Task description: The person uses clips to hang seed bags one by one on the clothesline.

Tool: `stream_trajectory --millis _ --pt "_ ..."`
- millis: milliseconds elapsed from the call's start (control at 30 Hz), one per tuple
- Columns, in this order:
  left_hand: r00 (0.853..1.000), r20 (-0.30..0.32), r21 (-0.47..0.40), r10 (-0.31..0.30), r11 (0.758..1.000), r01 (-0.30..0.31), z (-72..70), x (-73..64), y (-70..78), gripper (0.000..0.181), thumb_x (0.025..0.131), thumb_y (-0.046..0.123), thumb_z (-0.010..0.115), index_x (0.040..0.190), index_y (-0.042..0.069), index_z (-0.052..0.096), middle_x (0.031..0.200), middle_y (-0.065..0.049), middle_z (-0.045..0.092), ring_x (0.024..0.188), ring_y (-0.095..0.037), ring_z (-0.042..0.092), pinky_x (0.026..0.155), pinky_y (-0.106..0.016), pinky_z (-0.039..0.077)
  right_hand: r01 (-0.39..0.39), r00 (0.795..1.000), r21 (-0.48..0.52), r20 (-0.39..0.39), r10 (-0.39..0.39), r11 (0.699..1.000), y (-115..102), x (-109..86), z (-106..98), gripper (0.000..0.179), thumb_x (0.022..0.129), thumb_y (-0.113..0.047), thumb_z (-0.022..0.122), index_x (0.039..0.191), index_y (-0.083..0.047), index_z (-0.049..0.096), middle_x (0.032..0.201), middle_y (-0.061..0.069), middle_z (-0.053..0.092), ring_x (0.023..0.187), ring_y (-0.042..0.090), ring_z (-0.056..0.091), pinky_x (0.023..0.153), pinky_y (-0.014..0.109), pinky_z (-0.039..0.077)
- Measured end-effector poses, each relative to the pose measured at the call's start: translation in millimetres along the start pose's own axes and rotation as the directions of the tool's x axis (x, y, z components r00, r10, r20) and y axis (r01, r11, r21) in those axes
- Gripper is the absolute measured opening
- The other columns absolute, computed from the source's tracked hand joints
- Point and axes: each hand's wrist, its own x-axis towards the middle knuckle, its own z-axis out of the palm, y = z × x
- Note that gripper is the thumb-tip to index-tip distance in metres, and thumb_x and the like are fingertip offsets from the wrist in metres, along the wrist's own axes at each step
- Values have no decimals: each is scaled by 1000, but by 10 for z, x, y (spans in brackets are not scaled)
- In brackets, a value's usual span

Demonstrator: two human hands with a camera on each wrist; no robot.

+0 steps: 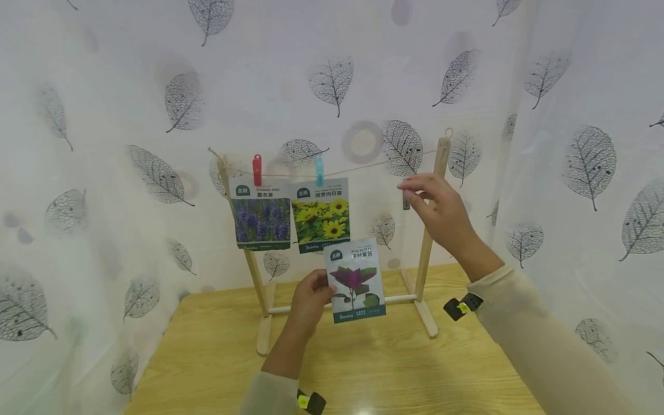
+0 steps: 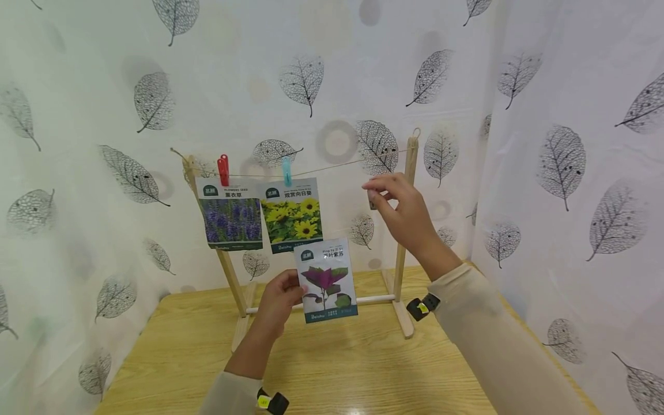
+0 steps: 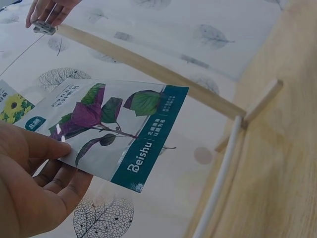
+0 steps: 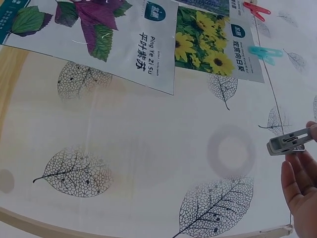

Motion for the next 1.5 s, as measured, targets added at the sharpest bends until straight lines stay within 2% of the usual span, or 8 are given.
stream_trajectory --millis 367,667,867,933,1100,1300,1500 --pt "1000 -6 15 -5 1000 5 23 20 36 28 94 10 58 122 11 61 115 -10 64 97 -18 64 85 -36 57 44 999 -22 -11 -44 999 -89 103 -8 22 98 -21 57 116 -18 68 124 -1 61 115 13 54 90 13 42" --pt "1000 6 29 -12 1000 11 51 86 60 29 94 12 58 123 13 61 117 -8 65 101 -20 64 90 -37 56 57 998 -33 -29 -58 998 -99 160 22 21 98 -20 57 115 -15 69 123 1 61 114 15 55 86 26 45" --pt "1000 13 30 -8 1000 8 72 116 88 28 95 12 59 122 14 62 117 -8 65 100 -19 65 89 -37 56 92 994 -28 -50 -94 995 -98 219 36 20 98 -19 58 114 -16 69 120 1 62 110 13 55 82 16 44" --pt "1000 15 23 -4 1000 4 76 123 99 27 95 12 59 122 14 62 117 -9 65 100 -20 65 89 -37 56 100 993 -30 -55 -102 995 -107 231 37 20 97 -18 58 114 -15 69 120 1 62 110 14 56 84 16 45" --pt "1000 17 7 -4 1000 4 92 137 133 27 95 12 59 122 14 62 118 -10 64 97 -20 66 88 -37 57 103 992 -46 -70 -106 994 -125 261 36 20 97 -19 58 113 -14 69 119 2 63 114 16 55 94 27 44" --pt "1000 17 11 -8 1000 8 98 167 146 27 95 13 59 121 15 62 117 -9 64 98 -20 66 88 -37 57 116 990 -40 -78 -119 992 -136 322 48 20 97 -17 58 113 -12 69 118 3 63 110 15 55 92 24 44" --pt "1000 27 9 1 1000 -2 110 181 187 27 95 14 59 122 16 62 117 -8 63 99 -18 65 88 -36 56 95 993 -20 -70 -97 995 -152 377 44 21 98 -19 57 113 -13 69 121 1 63 111 14 54 91 25 44"
